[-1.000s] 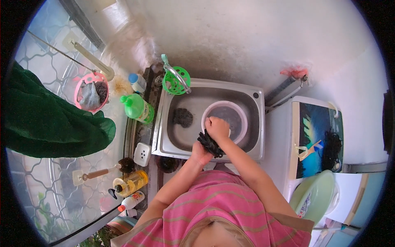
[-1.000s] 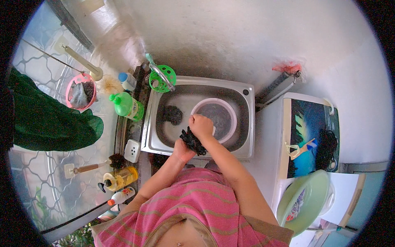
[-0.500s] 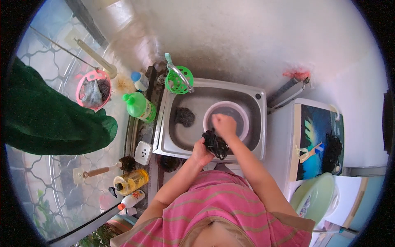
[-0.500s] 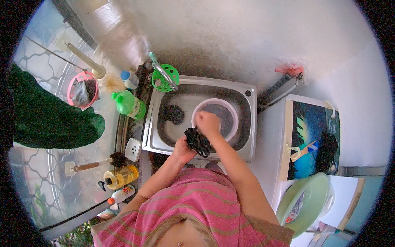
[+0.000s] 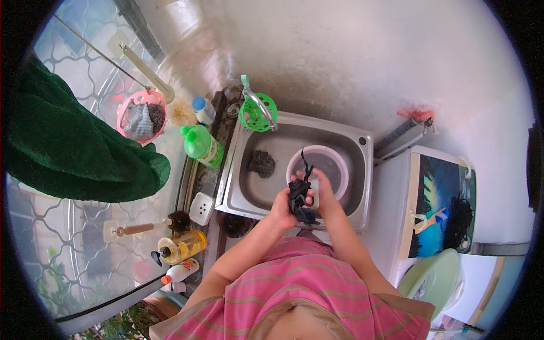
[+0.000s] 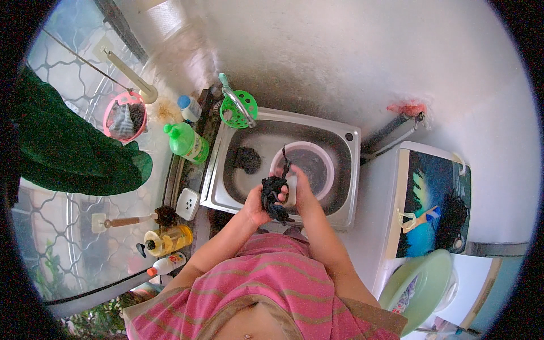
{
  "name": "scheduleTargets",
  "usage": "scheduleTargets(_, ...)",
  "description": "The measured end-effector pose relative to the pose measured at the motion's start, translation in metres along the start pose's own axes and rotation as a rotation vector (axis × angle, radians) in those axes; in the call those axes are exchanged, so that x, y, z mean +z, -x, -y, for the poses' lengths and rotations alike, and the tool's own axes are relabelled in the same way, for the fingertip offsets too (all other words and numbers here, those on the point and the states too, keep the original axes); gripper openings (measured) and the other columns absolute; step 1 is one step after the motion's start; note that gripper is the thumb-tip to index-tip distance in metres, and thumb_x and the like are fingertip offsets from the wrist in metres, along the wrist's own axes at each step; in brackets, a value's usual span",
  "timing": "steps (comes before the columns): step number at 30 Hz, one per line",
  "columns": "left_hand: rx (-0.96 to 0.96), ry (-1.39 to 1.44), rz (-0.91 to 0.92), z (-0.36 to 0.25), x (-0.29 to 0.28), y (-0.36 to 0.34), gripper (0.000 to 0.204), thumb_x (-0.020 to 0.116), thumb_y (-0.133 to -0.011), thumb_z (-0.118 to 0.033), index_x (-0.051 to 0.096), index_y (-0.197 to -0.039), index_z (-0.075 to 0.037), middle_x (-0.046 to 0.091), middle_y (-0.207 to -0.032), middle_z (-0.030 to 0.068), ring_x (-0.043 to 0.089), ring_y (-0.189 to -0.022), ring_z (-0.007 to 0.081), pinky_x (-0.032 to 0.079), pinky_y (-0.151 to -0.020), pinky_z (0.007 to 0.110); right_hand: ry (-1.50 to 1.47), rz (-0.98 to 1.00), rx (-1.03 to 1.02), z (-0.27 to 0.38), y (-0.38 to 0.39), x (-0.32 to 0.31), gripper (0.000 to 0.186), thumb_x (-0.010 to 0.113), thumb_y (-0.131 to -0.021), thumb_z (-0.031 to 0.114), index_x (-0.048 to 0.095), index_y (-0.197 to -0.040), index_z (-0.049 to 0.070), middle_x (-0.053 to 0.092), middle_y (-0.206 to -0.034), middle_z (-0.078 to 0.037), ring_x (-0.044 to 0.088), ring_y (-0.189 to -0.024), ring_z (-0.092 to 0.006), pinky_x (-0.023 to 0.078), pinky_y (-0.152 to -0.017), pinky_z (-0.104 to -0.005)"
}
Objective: The person washes hairpieces in a basin inside a sink by scrubbing them with soap and rinsing them in water. The person then empties the basin, refills it with water from the tap, and washes another hairpiece.
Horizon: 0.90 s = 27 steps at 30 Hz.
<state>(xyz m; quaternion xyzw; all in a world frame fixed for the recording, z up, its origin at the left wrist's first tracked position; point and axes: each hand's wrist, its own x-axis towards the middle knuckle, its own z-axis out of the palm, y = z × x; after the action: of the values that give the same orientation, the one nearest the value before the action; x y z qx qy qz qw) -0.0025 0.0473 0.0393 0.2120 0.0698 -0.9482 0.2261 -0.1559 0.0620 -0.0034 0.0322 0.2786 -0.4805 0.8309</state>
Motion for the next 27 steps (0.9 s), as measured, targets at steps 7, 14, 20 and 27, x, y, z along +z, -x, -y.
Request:
scheduleTargets(7,0.162,0.011,-0.216,0.006,-0.022,-0.022,0.036,0.031,-0.088,-0.033,0.056,-0.102,-0.012,0.059,-0.095,0.0082,0.056,-0.088,0.0223,0.047,-0.077,0.039,0.921,-0.103,-0.683,-0.002,-0.003,0.053,0.02,0.056,-0.082,0.025,0.055,-0.094,0.008,0.06,-0.083,-0.006,0.056,-0.068,-0.0164,0.045,-0.062,-0.03)
scheduleTargets(14,0.293,0.107,0.038,-0.026,-0.033,-0.018,0.053,0.041,-0.085,-0.055,0.052,-0.11,-0.01,0.05,-0.122,0.0172,0.052,-0.101,0.0314,0.042,-0.089,0.044,1.776,-0.168,-0.958,-0.048,0.025,0.082,0.027,0.066,-0.069,0.028,0.057,-0.07,0.003,0.054,-0.07,-0.013,0.057,-0.067,-0.033,0.046,-0.061,-0.0409)
scheduleTargets(20,0.293,0.173,0.177,-0.037,-0.057,-0.02,0.029,0.054,-0.084,-0.043,0.057,-0.085,-0.014,0.062,-0.09,0.0072,0.055,-0.077,0.0224,0.046,-0.069,0.038,1.754,-0.041,-0.957,-0.036,0.029,0.076,0.029,0.067,-0.068,0.031,0.058,-0.064,0.004,0.056,-0.07,-0.011,0.058,-0.068,-0.031,0.047,-0.061,-0.0405)
scheduleTargets(27,0.304,-0.068,0.467,-0.013,-0.073,-0.049,0.034,0.042,-0.09,-0.045,0.049,-0.077,-0.014,0.055,-0.079,0.0013,0.052,-0.072,0.0177,0.042,-0.067,0.034,1.78,-0.212,-1.468,-0.063,0.009,0.111,0.005,0.063,-0.066,0.01,0.059,-0.067,0.009,0.055,-0.069,-0.011,0.056,-0.063,-0.029,0.046,-0.056,-0.0351)
